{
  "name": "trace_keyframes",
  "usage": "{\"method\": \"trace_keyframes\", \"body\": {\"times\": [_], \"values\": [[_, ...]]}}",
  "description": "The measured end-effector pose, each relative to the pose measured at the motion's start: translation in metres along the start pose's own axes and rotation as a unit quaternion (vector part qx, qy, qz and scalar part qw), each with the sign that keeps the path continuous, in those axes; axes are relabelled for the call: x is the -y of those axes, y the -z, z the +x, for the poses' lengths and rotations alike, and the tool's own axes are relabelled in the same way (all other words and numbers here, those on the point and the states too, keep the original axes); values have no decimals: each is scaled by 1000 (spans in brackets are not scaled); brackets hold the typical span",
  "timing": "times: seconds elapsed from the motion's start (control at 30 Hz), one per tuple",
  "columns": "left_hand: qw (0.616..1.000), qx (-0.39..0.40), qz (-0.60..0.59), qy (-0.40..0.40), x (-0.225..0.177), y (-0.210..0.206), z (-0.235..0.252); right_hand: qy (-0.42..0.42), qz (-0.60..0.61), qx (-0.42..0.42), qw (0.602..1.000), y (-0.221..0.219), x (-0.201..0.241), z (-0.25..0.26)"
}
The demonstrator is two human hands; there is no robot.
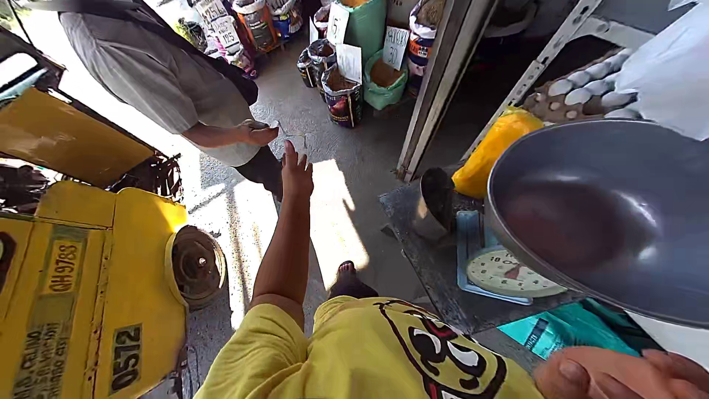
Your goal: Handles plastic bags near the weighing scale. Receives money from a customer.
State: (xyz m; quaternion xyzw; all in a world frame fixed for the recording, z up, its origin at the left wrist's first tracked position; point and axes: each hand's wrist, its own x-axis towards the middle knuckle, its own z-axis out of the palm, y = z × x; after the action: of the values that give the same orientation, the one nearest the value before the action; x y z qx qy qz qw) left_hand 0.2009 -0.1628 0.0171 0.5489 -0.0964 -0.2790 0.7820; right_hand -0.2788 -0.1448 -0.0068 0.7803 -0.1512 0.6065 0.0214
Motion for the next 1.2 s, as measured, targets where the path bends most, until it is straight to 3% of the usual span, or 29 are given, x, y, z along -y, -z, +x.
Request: {"method": "trace_keyframes", "body": {"times": [0.17,0.27,0.37,0.5,0.63,0.7,0.77,0.87,0.97,1.0,1.07,1.2], "values": [[999,9,-24,33,-17,20,37,-65,47,11,997,-94,36,41],[997,2,-69,22,-11,25,52,-122,21,56,991,-162,60,45],[994,26,-102,41,-9,35,72,-189,77,101,974,-244,79,44],[993,67,-57,74,-6,54,103,-229,156,160,947,-331,94,39],[976,170,40,129,-8,53,129,-295,139,235,915,-373,82,53],[948,249,100,170,-3,39,151,-396,150,256,869,-391,58,61],[897,349,171,209,2,22,180,-517,183,272,790,-413,25,70],[772,504,290,256,11,-6,229,-614,255,280,692,-461,-31,80],[658,586,393,263,28,-38,294,-651,368,186,637,-532,-89,93],[632,595,425,259,30,-51,317,-659,379,175,625,-556,-109,103],[601,600,469,242,26,-74,364,-644,360,196,646,-603,-149,127],[605,587,490,223,14,-124,462,-597,316,235,699,-678,-226,177]]}}
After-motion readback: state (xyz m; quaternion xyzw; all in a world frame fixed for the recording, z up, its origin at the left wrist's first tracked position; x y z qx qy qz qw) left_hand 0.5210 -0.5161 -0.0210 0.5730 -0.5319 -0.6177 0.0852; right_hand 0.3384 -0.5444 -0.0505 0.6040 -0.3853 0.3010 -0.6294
